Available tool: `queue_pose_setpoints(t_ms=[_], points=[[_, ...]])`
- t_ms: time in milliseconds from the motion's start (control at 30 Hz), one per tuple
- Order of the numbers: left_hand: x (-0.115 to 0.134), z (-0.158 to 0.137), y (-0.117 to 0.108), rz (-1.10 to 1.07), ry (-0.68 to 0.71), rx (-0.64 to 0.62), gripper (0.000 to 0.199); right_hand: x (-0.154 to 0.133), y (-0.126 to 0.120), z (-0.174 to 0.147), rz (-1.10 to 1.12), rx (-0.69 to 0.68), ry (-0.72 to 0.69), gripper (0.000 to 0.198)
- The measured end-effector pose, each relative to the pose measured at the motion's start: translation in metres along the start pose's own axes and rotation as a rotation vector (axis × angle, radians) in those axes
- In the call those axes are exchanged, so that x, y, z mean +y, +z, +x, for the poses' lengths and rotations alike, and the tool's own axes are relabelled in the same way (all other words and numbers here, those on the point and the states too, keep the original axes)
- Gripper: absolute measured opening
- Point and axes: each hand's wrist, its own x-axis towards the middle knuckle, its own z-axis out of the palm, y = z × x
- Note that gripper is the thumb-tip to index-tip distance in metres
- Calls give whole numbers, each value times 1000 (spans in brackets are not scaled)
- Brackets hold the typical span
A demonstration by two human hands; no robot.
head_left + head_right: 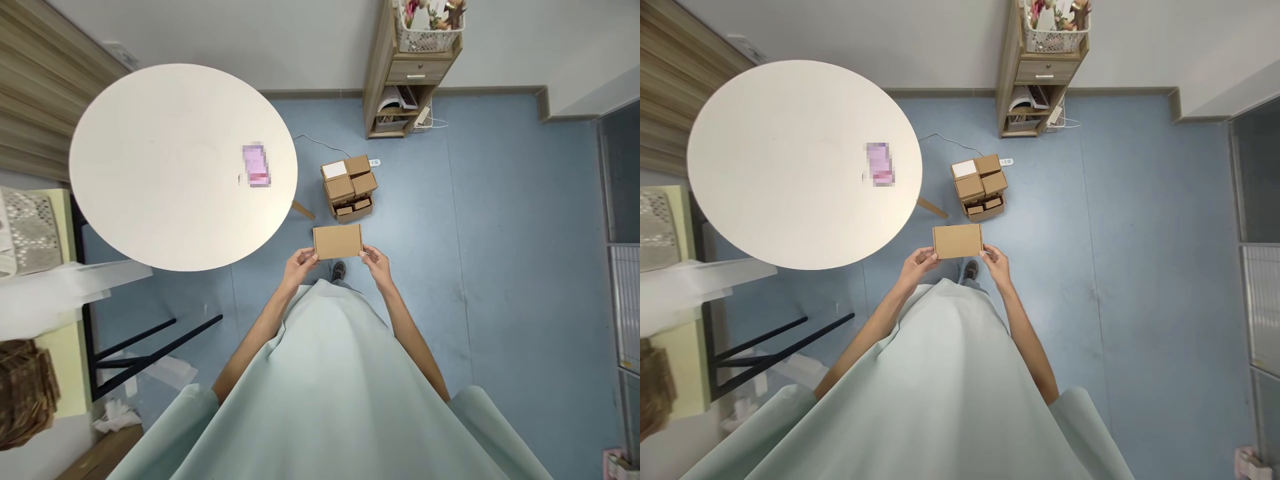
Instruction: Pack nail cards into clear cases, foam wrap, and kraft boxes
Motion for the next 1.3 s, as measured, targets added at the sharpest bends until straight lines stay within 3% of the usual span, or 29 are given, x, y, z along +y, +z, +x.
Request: queue_pose_setpoints(t_ms=[200, 400, 767, 900, 1067, 1300], points=[[20, 73, 24, -27, -54, -52, 76, -30, -20, 52, -111, 19, -11, 65], [59, 151, 54, -22, -108, -186, 76, -77, -42, 114, -213, 82, 41, 70], [118, 265, 94, 113, -37, -186, 53, -131, -61, 243, -254, 42, 118, 75], [131, 296, 117, 192, 2, -139, 44, -136, -76, 295, -311, -19, 127, 71], [136, 342, 154, 361, -94, 33, 41, -130, -90, 376, -374, -105, 141, 65], [112, 422, 193, 368, -158, 240, 36, -86, -99, 507, -455, -225, 178, 46]])
